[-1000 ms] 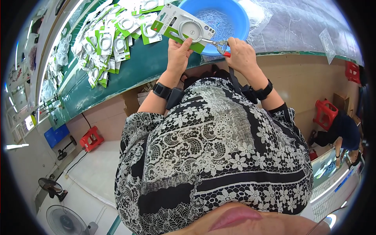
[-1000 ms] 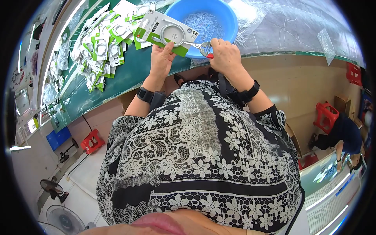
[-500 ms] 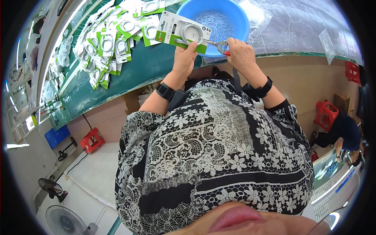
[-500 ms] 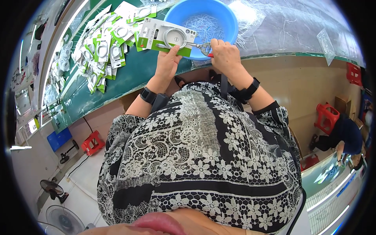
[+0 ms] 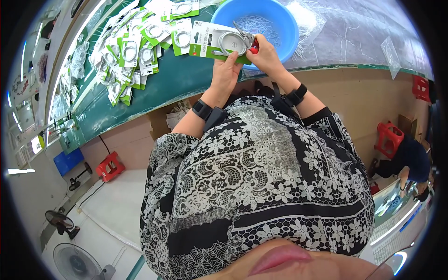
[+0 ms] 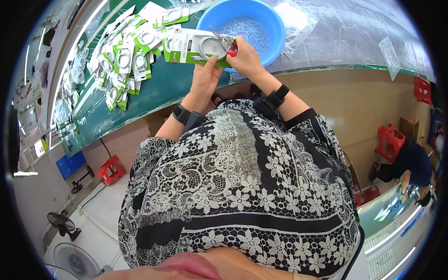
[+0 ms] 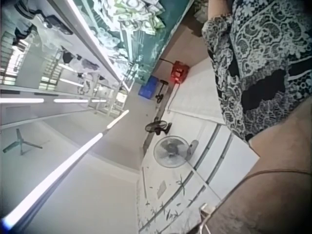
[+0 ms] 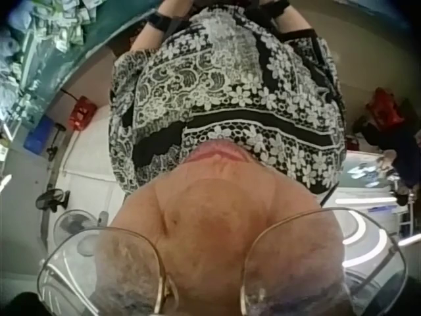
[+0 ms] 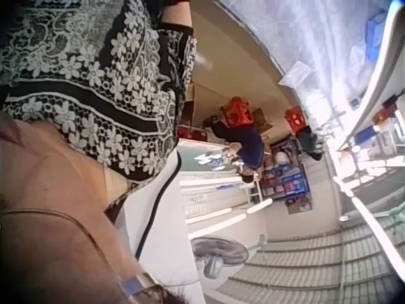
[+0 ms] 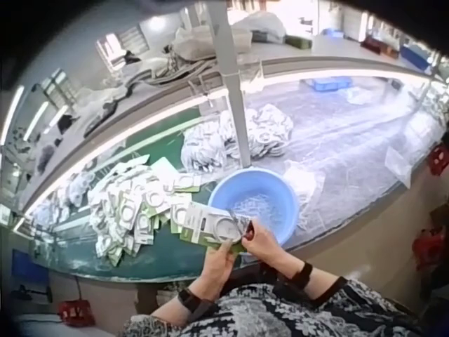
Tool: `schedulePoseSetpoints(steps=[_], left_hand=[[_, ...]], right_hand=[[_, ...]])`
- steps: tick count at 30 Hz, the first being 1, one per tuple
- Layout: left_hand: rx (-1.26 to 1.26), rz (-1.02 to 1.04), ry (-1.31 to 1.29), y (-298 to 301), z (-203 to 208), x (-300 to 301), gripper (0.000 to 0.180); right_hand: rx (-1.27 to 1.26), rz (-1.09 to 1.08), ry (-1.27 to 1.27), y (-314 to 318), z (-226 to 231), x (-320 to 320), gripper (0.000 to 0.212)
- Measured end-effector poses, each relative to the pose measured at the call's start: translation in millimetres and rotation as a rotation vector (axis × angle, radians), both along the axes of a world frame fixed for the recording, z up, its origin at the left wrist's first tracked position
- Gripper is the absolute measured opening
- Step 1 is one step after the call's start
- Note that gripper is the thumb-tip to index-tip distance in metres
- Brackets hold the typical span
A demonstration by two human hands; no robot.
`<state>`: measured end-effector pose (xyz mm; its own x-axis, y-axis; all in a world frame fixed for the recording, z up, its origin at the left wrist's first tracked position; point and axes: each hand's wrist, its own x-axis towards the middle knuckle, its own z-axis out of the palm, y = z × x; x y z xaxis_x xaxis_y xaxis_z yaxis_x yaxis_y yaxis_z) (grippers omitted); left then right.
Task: The person picks up a packaged cable, turns it over, and uses shears to trim the plastic tie on the back. They place the cable back on the table and repeat this process for several more cables one at a time.
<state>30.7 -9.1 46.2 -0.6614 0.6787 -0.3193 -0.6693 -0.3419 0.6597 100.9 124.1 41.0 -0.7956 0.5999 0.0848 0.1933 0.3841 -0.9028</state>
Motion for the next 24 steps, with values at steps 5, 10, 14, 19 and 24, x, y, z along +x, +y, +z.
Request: schedulePoseSetpoints(steps=[5,10,14,19,24], left_hand=[[-0.026,0.051,0.008,-16.7,-7.8,-4.1,0.040],[-0.121,0.308,0.032,-90.7,-18.7,-35.6,0.036],[-0.346,0.567,0.048,-239.4,-32.9,-61.8,0.043],[-0.990,0.644,0.005,-390.3,-43.8,-53.1,0.054],[-1.715,0.624,0.286,-465.0,-100.5,-66.7,0.060]], right_hand=[[0.026,0.053,-0.056,-11.6,-4.0,-12.4,0.030],[0.113,0.070,-0.161,-6.5,-14.9,-24.0,0.025],[0.320,-0.027,-0.248,46.2,-49.6,-18.3,0.026],[0.341,-0.116,-0.365,103.3,-73.5,3.2,0.042],[0.229,-0.063,-0.386,88.2,-37.5,-6.2,0.045]])
